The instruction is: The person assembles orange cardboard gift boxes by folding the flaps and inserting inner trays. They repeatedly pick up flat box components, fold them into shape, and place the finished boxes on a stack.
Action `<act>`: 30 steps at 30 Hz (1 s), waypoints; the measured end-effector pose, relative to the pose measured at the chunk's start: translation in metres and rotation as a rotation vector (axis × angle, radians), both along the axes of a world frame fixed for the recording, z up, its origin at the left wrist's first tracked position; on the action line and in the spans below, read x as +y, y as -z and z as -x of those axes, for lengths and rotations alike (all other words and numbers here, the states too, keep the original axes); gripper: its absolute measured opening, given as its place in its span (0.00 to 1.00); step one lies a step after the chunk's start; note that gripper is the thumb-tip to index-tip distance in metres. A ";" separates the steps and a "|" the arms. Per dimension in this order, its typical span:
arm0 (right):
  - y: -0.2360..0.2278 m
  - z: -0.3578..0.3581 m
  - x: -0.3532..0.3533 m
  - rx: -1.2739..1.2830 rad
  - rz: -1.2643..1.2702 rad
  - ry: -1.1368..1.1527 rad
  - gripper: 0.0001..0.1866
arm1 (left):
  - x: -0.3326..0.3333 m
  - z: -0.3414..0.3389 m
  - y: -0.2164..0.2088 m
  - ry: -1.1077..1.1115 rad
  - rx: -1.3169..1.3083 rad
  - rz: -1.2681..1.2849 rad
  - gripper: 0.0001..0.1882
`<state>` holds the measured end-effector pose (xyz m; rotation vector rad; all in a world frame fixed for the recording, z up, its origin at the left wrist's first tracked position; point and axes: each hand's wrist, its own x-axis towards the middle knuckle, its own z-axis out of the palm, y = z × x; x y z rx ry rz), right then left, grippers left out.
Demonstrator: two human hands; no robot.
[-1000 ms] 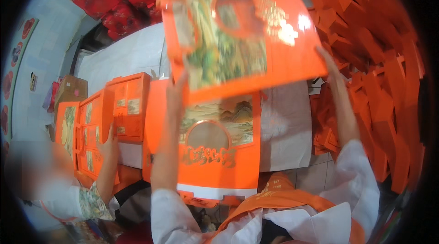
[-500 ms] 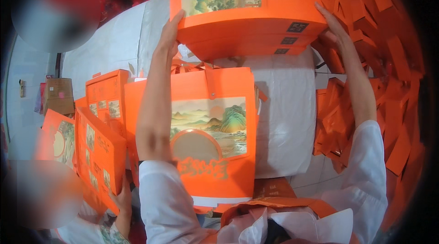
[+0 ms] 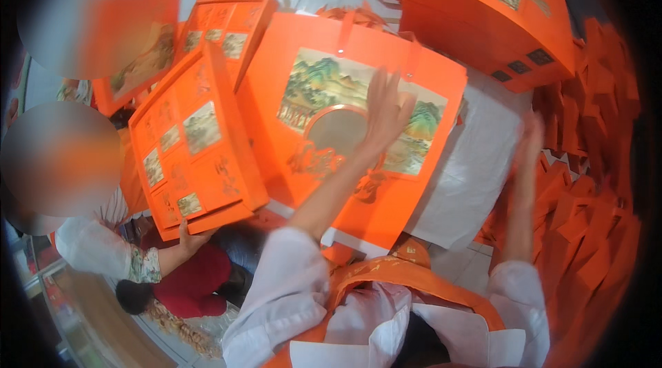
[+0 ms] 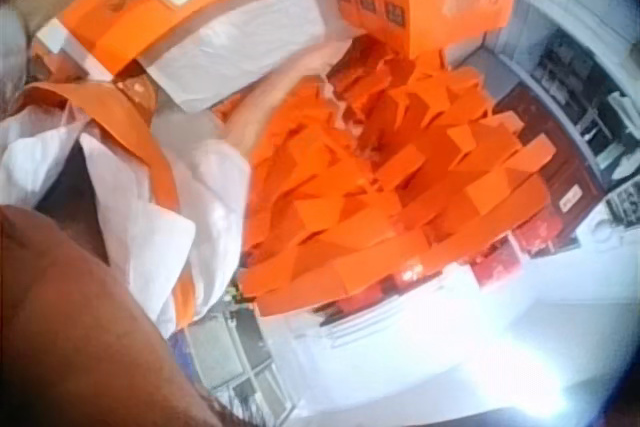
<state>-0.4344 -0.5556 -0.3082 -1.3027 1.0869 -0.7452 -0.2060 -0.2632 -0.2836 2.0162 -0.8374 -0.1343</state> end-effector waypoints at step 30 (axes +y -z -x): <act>0.038 0.066 0.330 -0.248 -0.545 -0.389 0.18 | 0.436 0.216 0.025 -0.459 0.520 0.167 0.16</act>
